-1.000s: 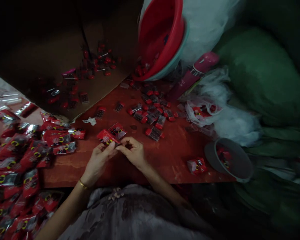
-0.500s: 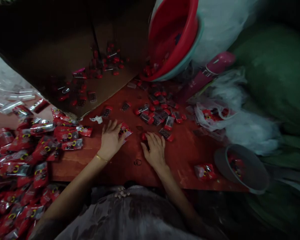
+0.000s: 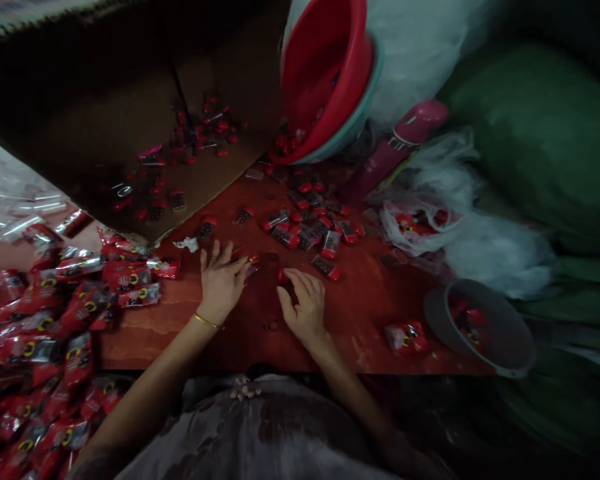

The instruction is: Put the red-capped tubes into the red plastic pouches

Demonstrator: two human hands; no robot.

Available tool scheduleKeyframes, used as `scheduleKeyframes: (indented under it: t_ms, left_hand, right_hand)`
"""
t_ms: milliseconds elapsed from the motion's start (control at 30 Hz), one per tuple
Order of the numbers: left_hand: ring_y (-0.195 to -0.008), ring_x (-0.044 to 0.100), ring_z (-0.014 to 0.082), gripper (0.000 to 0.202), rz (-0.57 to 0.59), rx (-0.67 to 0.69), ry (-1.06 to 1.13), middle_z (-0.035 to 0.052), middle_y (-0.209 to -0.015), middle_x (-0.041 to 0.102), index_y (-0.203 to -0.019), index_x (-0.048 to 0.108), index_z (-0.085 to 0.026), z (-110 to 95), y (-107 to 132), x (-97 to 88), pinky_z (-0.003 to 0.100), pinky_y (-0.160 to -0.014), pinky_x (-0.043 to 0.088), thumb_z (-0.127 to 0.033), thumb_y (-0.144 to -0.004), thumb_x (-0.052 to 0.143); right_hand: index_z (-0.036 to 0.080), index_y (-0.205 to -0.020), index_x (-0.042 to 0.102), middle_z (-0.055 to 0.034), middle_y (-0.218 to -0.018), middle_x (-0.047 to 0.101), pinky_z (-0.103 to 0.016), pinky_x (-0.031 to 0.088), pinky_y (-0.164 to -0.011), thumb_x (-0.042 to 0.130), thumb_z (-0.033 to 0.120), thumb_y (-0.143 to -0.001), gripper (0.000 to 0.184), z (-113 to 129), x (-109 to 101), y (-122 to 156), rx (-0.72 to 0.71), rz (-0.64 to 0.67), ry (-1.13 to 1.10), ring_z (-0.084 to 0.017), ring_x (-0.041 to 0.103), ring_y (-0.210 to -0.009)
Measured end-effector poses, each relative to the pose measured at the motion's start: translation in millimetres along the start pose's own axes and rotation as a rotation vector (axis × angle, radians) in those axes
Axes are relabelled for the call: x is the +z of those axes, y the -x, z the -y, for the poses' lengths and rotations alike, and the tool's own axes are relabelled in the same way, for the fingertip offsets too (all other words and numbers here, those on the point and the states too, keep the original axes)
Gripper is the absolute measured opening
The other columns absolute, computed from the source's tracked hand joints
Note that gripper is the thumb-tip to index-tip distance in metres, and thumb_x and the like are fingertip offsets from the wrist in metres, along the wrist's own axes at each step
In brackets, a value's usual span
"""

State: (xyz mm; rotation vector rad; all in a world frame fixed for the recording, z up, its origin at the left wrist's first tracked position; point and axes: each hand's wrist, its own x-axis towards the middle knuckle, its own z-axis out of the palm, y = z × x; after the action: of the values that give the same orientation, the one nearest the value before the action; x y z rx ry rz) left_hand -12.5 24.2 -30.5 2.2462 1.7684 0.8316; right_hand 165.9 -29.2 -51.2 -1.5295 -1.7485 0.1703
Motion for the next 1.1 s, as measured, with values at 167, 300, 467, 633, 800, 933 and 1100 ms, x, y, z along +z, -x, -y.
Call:
scheduleKeyframes:
  t_ms: [167, 300, 467, 633, 800, 933, 1100]
  left_hand:
    - [-0.133, 0.037, 0.0306, 0.026, -0.040, 0.024, 0.191, 0.0074, -0.134, 0.054, -0.105, 0.070, -0.029, -21.0, 7.4, -20.7, 0.054, -0.110, 0.018, -0.032, -0.085, 0.053]
    - [-0.126, 0.047, 0.0280, 0.042, -0.042, -0.238, 0.631, 0.0088, -0.127, 0.060, -0.116, 0.064, -0.025, -30.3, 15.0, -23.6, 0.046, -0.108, 0.029, -0.034, -0.075, 0.067]
    - [-0.076, 0.063, 0.0174, 0.032, 0.119, -0.608, 1.248, 0.0063, -0.085, 0.072, -0.086, 0.072, -0.015, -30.3, 21.2, -18.0, 0.027, -0.076, 0.048, -0.039, -0.065, 0.075]
    - [-0.060, 0.057, 0.0121, 0.017, 0.074, -0.555, 1.116, 0.0009, -0.065, 0.069, -0.067, 0.073, -0.016, -30.8, 27.1, -15.6, 0.022, -0.063, 0.045, -0.033, -0.063, 0.075]
    - [-0.061, 0.058, 0.0116, 0.022, 0.063, -0.666, 1.205, 0.0013, -0.067, 0.069, -0.069, 0.073, -0.015, -32.3, 34.5, -13.2, 0.022, -0.064, 0.046, -0.033, -0.058, 0.080]
    - [-0.074, 0.063, 0.0131, 0.033, 0.113, -0.754, 1.400, 0.0051, -0.082, 0.073, -0.087, 0.073, -0.015, -29.2, 33.3, -12.4, 0.024, -0.077, 0.048, -0.036, -0.062, 0.079]
    - [-0.066, 0.063, 0.0121, 0.036, 0.065, -0.936, 1.466, 0.0040, -0.074, 0.071, -0.075, 0.070, -0.013, -27.7, 19.1, -17.0, 0.024, -0.068, 0.050, -0.034, -0.050, 0.085]
  right_hand:
    - [0.019, -0.107, 0.061, -0.0065, -0.098, 0.068, -0.032, 0.049, -0.081, 0.051, 0.037, -0.087, 0.029, 30.6, 10.9, -20.8, 0.339, 0.086, -0.665, -0.018, 0.062, -0.089]
    - [0.019, -0.080, 0.065, -0.0009, -0.077, 0.068, -0.027, 0.048, -0.073, 0.053, 0.036, -0.085, 0.021, 38.5, 19.3, -25.4, 0.411, 0.060, -0.785, -0.015, 0.061, -0.073]
    - [0.019, -0.081, 0.064, -0.0007, -0.074, 0.066, -0.026, 0.046, -0.068, 0.053, 0.036, -0.084, 0.021, 40.5, 17.7, -13.3, 0.406, 0.017, -0.720, -0.015, 0.059, -0.069]
    - [0.019, -0.072, 0.060, 0.0016, -0.065, 0.059, -0.023, 0.043, -0.059, 0.052, 0.038, -0.084, 0.023, 42.1, 20.2, -5.2, 0.409, 0.087, -0.742, -0.012, 0.053, -0.061]
    - [0.021, -0.057, 0.042, 0.0052, -0.051, 0.040, -0.022, 0.033, -0.049, 0.044, 0.038, -0.088, 0.036, 43.2, 26.6, -0.1, 0.355, 0.082, -0.624, -0.009, 0.038, -0.049]
    - [0.021, -0.067, 0.052, 0.0018, -0.060, 0.053, -0.024, 0.040, -0.058, 0.042, 0.037, -0.091, 0.031, 41.5, 20.8, -2.0, 0.237, 0.155, -0.495, -0.012, 0.050, -0.058]
    - [0.018, -0.116, 0.055, -0.0107, -0.112, 0.063, -0.038, 0.040, -0.092, 0.040, 0.035, -0.091, 0.034, 4.9, -11.2, -11.6, -0.003, 0.198, -0.152, -0.023, 0.055, -0.105]
